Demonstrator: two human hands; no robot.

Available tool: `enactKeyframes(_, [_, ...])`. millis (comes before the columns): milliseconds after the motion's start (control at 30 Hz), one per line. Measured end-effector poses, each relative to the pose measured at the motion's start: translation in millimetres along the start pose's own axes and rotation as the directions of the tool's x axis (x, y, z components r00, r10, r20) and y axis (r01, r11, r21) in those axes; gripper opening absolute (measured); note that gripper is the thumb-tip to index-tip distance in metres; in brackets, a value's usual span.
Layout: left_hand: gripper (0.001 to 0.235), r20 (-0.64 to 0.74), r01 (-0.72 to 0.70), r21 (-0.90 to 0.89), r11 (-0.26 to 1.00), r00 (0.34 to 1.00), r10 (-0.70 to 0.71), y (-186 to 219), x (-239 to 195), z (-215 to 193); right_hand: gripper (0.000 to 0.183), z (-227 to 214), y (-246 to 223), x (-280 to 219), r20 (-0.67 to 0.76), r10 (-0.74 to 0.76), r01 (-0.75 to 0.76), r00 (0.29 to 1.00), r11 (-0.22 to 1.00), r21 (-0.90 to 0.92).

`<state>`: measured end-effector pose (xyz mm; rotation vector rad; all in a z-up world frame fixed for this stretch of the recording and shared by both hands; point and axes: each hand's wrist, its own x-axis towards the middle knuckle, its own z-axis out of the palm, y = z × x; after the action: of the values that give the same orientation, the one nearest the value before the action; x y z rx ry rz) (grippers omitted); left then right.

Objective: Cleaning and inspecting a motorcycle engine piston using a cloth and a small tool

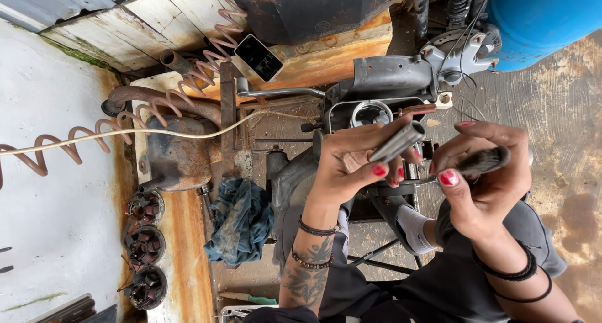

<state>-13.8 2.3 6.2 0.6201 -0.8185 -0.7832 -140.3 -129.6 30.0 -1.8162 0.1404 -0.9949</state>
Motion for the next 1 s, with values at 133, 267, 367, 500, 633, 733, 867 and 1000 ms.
enactKeyframes(133, [0.035, -0.117, -0.026, 0.132, 0.991, 0.992, 0.042, -0.3, 2.1, 3.5, 0.046, -1.1, -1.5, -0.5, -0.003, 0.047, -0.047, 0.999, 0.998, 0.032])
enactKeyframes(267, [0.038, -0.132, -0.081, 0.224, 0.971, 0.985, 0.113, -1.4, 6.9, 4.5, 0.046, -2.9, -1.8, -5.4, 0.013, 0.101, -0.101, 0.995, 0.994, 0.048])
enactKeyframes(367, [0.031, -0.135, -0.105, 0.236, 0.966, 0.981, 0.139, 0.8, 10.4, 8.7, 0.044, -2.8, -2.4, -6.6, 0.025, 0.117, -0.119, 0.993, 0.99, 0.072])
enactKeyframes(500, [0.026, -0.16, -0.02, 0.209, 0.978, 0.986, 0.054, -0.4, 8.1, 10.4, 0.043, -2.3, -1.9, -7.9, 0.029, 0.111, -0.113, 0.993, 0.992, 0.064])
enactKeyframes(633, [0.024, -0.219, -0.039, 0.349, 0.936, 0.968, 0.122, -3.6, 9.9, 9.9, 0.042, -3.3, 1.0, -10.1, 0.022, 0.097, -0.097, 0.995, 0.995, 0.019])
enactKeyframes(733, [0.03, -0.266, -0.039, 0.347, 0.937, 0.954, 0.139, -3.3, 10.3, 11.7, 0.04, -3.4, 1.7, -10.0, 0.026, 0.076, -0.076, 0.997, 0.997, 0.002])
enactKeyframes(867, [0.034, -0.255, -0.045, 0.32, 0.946, 0.958, 0.132, -4.8, 8.3, 10.9, 0.038, -3.5, 5.0, -11.0, 0.03, 0.057, -0.057, 0.998, 0.998, 0.009])
enactKeyframes(1000, [0.035, -0.22, -0.039, 0.272, 0.962, 0.97, 0.102, -6.1, 4.4, 9.5, 0.037, -3.7, 5.9, -11.9, 0.033, 0.064, -0.064, 0.997, 0.998, 0.002])
